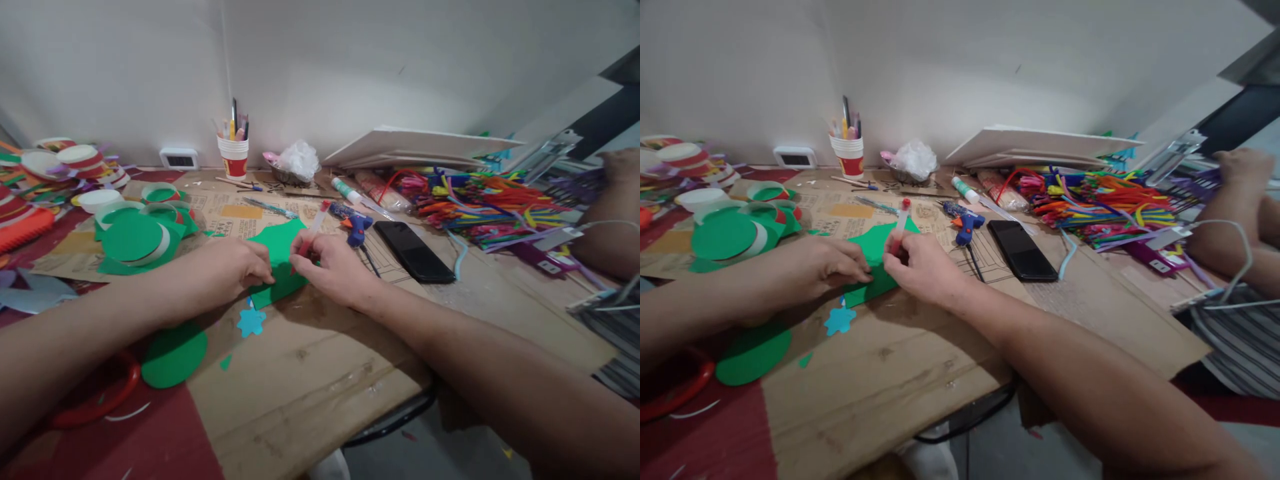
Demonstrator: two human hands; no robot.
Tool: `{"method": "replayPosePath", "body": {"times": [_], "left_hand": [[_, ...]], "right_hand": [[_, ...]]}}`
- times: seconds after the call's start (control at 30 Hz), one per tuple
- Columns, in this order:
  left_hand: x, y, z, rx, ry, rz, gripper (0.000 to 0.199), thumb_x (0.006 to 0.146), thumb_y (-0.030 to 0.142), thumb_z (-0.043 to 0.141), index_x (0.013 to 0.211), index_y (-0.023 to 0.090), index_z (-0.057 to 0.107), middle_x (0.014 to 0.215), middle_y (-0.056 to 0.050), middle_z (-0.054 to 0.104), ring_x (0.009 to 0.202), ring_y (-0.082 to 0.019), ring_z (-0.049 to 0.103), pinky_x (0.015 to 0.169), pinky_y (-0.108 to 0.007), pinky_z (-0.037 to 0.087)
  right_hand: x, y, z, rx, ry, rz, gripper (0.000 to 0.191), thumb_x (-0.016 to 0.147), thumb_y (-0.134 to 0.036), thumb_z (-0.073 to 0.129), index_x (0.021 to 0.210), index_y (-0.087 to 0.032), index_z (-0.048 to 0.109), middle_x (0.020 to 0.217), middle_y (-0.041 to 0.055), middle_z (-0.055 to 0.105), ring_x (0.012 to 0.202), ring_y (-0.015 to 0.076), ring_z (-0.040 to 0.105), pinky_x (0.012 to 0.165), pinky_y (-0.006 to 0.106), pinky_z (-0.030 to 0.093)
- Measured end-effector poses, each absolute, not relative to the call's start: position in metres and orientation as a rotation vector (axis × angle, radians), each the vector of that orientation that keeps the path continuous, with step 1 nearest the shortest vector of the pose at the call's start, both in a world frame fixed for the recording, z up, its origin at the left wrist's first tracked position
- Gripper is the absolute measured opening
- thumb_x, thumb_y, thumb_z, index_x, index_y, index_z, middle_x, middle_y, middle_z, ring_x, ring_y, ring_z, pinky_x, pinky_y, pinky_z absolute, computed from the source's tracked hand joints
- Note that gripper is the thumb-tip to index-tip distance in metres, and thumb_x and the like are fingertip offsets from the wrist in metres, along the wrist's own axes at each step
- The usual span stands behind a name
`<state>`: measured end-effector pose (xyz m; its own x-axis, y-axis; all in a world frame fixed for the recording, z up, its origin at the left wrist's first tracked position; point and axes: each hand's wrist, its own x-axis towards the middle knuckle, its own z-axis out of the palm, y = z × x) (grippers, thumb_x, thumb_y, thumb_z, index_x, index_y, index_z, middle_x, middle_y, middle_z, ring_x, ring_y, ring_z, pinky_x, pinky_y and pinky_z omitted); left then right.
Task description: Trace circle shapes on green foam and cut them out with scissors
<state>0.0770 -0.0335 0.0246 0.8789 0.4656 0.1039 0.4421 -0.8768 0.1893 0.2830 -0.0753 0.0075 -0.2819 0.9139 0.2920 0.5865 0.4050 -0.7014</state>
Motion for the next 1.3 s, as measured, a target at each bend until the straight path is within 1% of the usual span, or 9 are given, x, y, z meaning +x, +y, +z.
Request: {"method": "replayPosePath", "body": {"times": [0.07,0.17,0.27,0.43,0.6,0.93,1.13,1.2,1.3], "left_hand": [[0.077,-0.032,0.027,2.861,0.727,0.091,0.027,0.090,0.019,0.049,0.095,0.024,0.075,0.098,-0.003,0.073,0.088,-0.015,0.066,0.079,-0.026,0.047],[0.078,-0.032,0.028,2.847,0.770,0.025,0.027,0.090,0.019,0.049,0.097,0.023,0.075,0.101,-0.003,0.073,0.092,-0.016,0.065,0.082,-0.027,0.047],[0.078,-0.031,0.026,2.838,0.782,0.023,0.027,0.090,0.018,0.050,0.098,0.023,0.075,0.102,-0.003,0.072,0.092,-0.016,0.065,0.083,-0.027,0.046],[0.077,-0.029,0.020,2.836,0.741,0.126,0.026,0.089,0.019,0.051,0.094,0.025,0.075,0.100,-0.003,0.073,0.090,-0.015,0.065,0.082,-0.027,0.046],[0.077,-0.031,0.023,2.831,0.749,0.074,0.027,0.089,0.018,0.050,0.096,0.023,0.075,0.102,-0.004,0.072,0.092,-0.016,0.065,0.083,-0.028,0.045],[0.079,-0.031,0.023,2.839,0.734,0.098,0.025,0.088,0.015,0.052,0.093,0.022,0.076,0.098,-0.004,0.073,0.088,-0.016,0.065,0.081,-0.027,0.046],[0.082,-0.034,0.030,2.830,0.763,0.010,0.026,0.089,0.015,0.051,0.095,0.020,0.076,0.101,-0.005,0.073,0.090,-0.017,0.065,0.081,-0.028,0.047],[0.082,-0.034,0.030,2.843,0.758,0.011,0.027,0.089,0.015,0.050,0.097,0.021,0.075,0.102,-0.005,0.072,0.091,-0.017,0.065,0.082,-0.027,0.046],[0.081,-0.033,0.029,2.858,0.754,0.024,0.026,0.088,0.015,0.052,0.095,0.022,0.075,0.099,-0.004,0.073,0.088,-0.016,0.065,0.080,-0.026,0.046]], "right_hand": [[0.283,-0.075,0.008,-1.277,-2.002,0.592,0.010,0.080,-0.016,0.053,0.071,-0.017,0.057,0.059,-0.0036,0.054,0.054,0.0090,0.047,0.054,0.023,0.036],[0.282,-0.074,0.006,-1.278,-2.006,0.569,0.011,0.080,-0.017,0.052,0.070,-0.017,0.057,0.060,-0.0032,0.054,0.054,0.0091,0.048,0.055,0.023,0.036],[0.283,-0.074,0.005,-1.282,-2.004,0.559,0.011,0.081,-0.018,0.052,0.071,-0.017,0.057,0.062,-0.0024,0.056,0.055,0.0095,0.048,0.056,0.024,0.037],[0.282,-0.074,0.006,-1.282,-2.043,0.530,0.012,0.082,-0.019,0.052,0.070,-0.017,0.056,0.065,-0.0012,0.057,0.057,0.0103,0.050,0.059,0.025,0.038],[0.282,-0.076,0.007,-1.289,-2.083,0.505,0.013,0.082,-0.020,0.051,0.070,-0.017,0.056,0.065,-0.0014,0.057,0.057,0.0103,0.049,0.059,0.025,0.037],[0.282,-0.077,0.006,-1.252,-2.082,0.550,0.011,0.081,-0.020,0.052,0.071,-0.017,0.055,0.063,-0.0019,0.054,0.056,0.0099,0.048,0.059,0.025,0.038],[0.282,-0.078,0.007,-1.260,-2.104,0.545,0.013,0.082,-0.019,0.051,0.069,-0.018,0.054,0.067,-0.0010,0.056,0.058,0.0099,0.049,0.060,0.025,0.038],[0.282,-0.078,0.007,-1.263,-2.111,0.541,0.014,0.082,-0.020,0.051,0.068,-0.018,0.053,0.067,-0.0007,0.057,0.058,0.0101,0.049,0.060,0.025,0.038],[0.282,-0.079,0.008,-1.274,-2.117,0.545,0.014,0.082,-0.020,0.052,0.069,-0.018,0.054,0.066,-0.0011,0.056,0.058,0.0103,0.049,0.060,0.025,0.038]]}}
